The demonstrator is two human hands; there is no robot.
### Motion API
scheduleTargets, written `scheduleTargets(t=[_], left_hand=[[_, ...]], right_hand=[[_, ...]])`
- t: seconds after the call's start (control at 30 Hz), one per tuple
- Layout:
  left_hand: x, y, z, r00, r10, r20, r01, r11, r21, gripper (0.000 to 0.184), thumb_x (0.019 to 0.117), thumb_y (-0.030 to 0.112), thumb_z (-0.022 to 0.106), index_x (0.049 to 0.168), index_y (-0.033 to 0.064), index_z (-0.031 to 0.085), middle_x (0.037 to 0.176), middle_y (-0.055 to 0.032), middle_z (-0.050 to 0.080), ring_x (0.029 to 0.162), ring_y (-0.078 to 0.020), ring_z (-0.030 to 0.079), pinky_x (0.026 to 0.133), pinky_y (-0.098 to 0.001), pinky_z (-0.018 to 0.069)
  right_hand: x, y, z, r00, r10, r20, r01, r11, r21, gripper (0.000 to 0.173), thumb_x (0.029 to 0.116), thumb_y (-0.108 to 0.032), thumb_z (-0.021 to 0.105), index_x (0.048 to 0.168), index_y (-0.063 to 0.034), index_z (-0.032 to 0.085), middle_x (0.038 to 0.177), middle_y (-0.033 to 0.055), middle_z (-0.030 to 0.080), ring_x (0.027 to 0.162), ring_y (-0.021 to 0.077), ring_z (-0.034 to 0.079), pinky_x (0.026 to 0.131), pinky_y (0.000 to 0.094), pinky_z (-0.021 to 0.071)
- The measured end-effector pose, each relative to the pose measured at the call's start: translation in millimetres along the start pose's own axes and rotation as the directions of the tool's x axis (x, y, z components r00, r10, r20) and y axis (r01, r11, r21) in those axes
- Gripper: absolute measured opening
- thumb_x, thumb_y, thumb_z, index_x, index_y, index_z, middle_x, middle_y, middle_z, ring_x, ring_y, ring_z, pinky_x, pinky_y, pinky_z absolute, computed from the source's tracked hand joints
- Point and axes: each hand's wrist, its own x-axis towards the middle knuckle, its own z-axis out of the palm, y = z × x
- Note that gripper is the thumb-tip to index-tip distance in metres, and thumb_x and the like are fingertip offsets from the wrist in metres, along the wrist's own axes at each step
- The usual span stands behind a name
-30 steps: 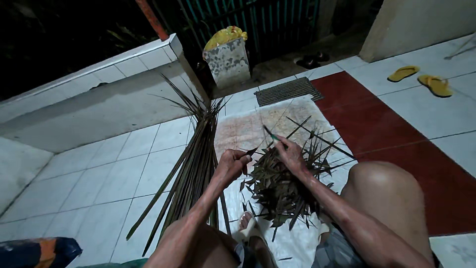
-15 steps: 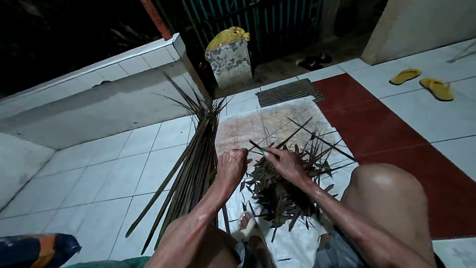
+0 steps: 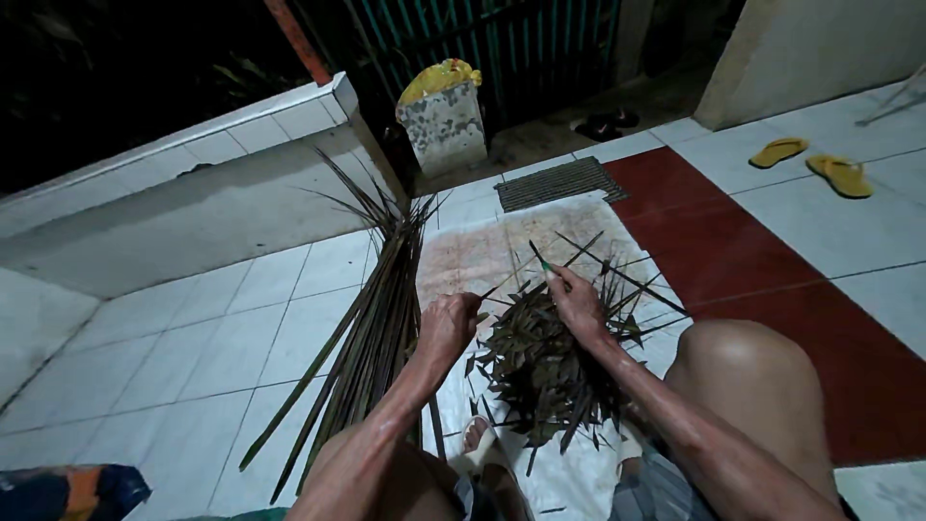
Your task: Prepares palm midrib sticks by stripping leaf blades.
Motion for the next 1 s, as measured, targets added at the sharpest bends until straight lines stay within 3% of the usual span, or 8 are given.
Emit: scheduleTargets(t=[0.07, 0.17, 0.27, 0.4, 0.53, 0.63, 0.83, 1.0], left_hand=[[2, -12, 0, 1.0, 0.01, -0.007, -0.011, 0.989, -0.144, 0.029, 0.1057, 0.029, 0.054, 0.112, 0.0099, 0.076, 0.096, -0.01, 0.075, 0.09, -0.0256, 0.072, 0.088, -0.0504, 0.0567], [5, -10, 2, 0.998, 0.063, 0.015, -0.054, 0.935, -0.352, 0.031, 0.1059, 0.033, 0.056, 0.104, 0.009, 0.076, 0.078, -0.0029, 0.072, 0.065, -0.0143, 0.067, 0.069, -0.0396, 0.0588], [8, -4, 6, 0.99, 0.116, 0.081, -0.067, 0.888, -0.455, 0.031, 0.1064, 0.034, 0.056, 0.103, 0.0112, 0.076, 0.075, -0.0002, 0.072, 0.056, -0.0121, 0.063, 0.057, -0.0349, 0.0563], [10, -6, 12, 0.977, 0.162, 0.136, -0.064, 0.841, -0.537, 0.03, 0.106, 0.036, 0.056, 0.104, 0.013, 0.074, 0.075, 0.0007, 0.073, 0.052, -0.0118, 0.061, 0.049, -0.0308, 0.0525], [8, -15, 10, 0.97, 0.181, 0.165, -0.075, 0.861, -0.504, 0.03, 0.1052, 0.04, 0.057, 0.104, 0.0146, 0.073, 0.077, 0.002, 0.073, 0.054, -0.0114, 0.063, 0.051, -0.031, 0.0541], [8, -21, 14, 0.977, 0.18, 0.117, -0.11, 0.888, -0.446, 0.03, 0.1047, 0.04, 0.057, 0.104, 0.0152, 0.073, 0.077, 0.0036, 0.072, 0.06, -0.0101, 0.065, 0.059, -0.0328, 0.0567], [10, -22, 18, 0.985, 0.168, 0.027, -0.143, 0.904, -0.402, 0.03, 0.1049, 0.037, 0.056, 0.098, 0.0151, 0.074, 0.07, 0.004, 0.068, 0.061, -0.009, 0.064, 0.064, -0.0339, 0.0556], [13, -22, 15, 0.995, 0.094, -0.021, -0.094, 0.916, -0.391, 0.026, 0.1047, 0.03, 0.057, 0.098, 0.0131, 0.076, 0.07, 0.0013, 0.069, 0.06, -0.012, 0.063, 0.064, -0.0383, 0.0551]], right_hand=[[-4, 0, 9, 0.991, -0.032, 0.133, 0.007, 0.983, 0.184, 0.041, 0.1082, -0.032, 0.051, 0.142, -0.0095, 0.059, 0.101, 0.0114, 0.071, 0.083, 0.0185, 0.067, 0.078, 0.0394, 0.057], [-14, -10, 14, 0.965, -0.025, 0.262, -0.085, 0.913, 0.399, 0.042, 0.1073, -0.028, 0.053, 0.143, -0.0053, 0.056, 0.094, 0.0056, 0.068, 0.067, 0.0087, 0.058, 0.06, 0.0267, 0.0499], [-17, -19, 14, 0.963, -0.052, 0.263, -0.093, 0.855, 0.51, 0.036, 0.1076, -0.029, 0.052, 0.131, -0.0027, 0.061, 0.078, 0.0011, 0.06, 0.058, 0.0071, 0.049, 0.051, 0.0241, 0.0415], [-11, -14, 14, 0.969, -0.115, 0.22, -0.031, 0.823, 0.567, 0.037, 0.1078, -0.03, 0.051, 0.127, -0.0007, 0.062, 0.076, 0.0, 0.056, 0.057, 0.007, 0.046, 0.05, 0.0235, 0.0387], [-4, -10, 11, 0.985, -0.097, 0.144, 0.0, 0.829, 0.56, 0.036, 0.1074, -0.031, 0.053, 0.125, -0.0017, 0.063, 0.077, 0.0011, 0.058, 0.057, 0.0077, 0.046, 0.05, 0.0239, 0.0389], [-3, -9, 11, 0.987, -0.103, 0.124, 0.016, 0.83, 0.557, 0.034, 0.1074, -0.03, 0.053, 0.124, -0.0017, 0.063, 0.077, 0.0017, 0.057, 0.057, 0.0083, 0.046, 0.05, 0.0244, 0.0389], [-3, -10, 12, 0.99, -0.074, 0.118, 0.001, 0.848, 0.53, 0.035, 0.1071, -0.031, 0.054, 0.124, -0.002, 0.063, 0.077, 0.0016, 0.058, 0.058, 0.0088, 0.048, 0.051, 0.0249, 0.0402], [-7, -13, 11, 0.989, -0.098, 0.114, 0.05, 0.93, 0.365, 0.037, 0.1073, -0.032, 0.053, 0.129, -0.0045, 0.065, 0.079, 0.0034, 0.062, 0.063, 0.0108, 0.055, 0.059, 0.029, 0.048]])
